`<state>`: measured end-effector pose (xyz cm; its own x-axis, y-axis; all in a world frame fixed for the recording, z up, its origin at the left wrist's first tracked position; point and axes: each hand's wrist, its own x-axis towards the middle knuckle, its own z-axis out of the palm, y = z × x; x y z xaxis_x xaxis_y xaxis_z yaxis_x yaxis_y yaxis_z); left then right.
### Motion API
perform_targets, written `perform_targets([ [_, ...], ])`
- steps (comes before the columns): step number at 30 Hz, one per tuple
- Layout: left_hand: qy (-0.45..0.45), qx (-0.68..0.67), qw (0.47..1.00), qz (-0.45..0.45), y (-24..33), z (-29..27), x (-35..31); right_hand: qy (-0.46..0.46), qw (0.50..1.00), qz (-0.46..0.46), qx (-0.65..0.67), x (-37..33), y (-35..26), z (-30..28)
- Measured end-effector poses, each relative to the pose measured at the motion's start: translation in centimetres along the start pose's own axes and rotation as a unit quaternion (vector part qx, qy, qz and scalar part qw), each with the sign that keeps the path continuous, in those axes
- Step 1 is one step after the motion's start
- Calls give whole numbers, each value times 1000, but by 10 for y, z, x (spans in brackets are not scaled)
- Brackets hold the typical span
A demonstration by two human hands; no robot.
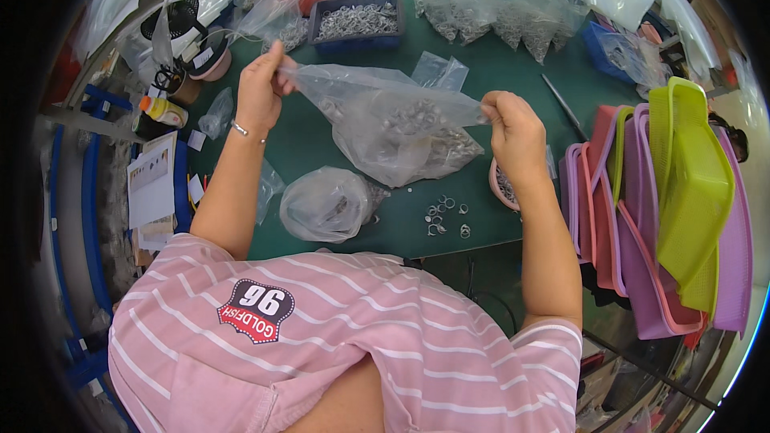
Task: The person picks up small metal components from a pile on a green table, sorts through them, and places several items into clear plastic bags.
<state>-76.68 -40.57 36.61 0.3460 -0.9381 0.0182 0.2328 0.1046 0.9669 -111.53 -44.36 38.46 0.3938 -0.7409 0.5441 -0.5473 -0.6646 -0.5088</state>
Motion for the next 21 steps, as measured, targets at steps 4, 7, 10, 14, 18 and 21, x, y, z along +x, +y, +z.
perform_targets([
  [4, -29, 32, 968, -246, -71, -39, 20, 36, 978, 97, 183, 0, -7, 27],
  [7, -121, 53, 887, -442, -109, -31, -8, 151, 836, 321, 419, -26, 21, 68],
  [10, -135, 51, 887, -438, -127, -1, -17, 75, 693, 538, 473, -64, 38, 116],
  [14, -93, 194, 920, -327, -120, 28, -19, -12, 691, 574, 440, -74, 36, 155],
  [18, -78, 244, 941, -222, -91, 52, -11, 39, 696, 570, 434, -60, 69, 150],
  [21, -116, 167, 969, -140, -64, 66, -4, 189, 781, 431, 411, -31, 62, 98],
])
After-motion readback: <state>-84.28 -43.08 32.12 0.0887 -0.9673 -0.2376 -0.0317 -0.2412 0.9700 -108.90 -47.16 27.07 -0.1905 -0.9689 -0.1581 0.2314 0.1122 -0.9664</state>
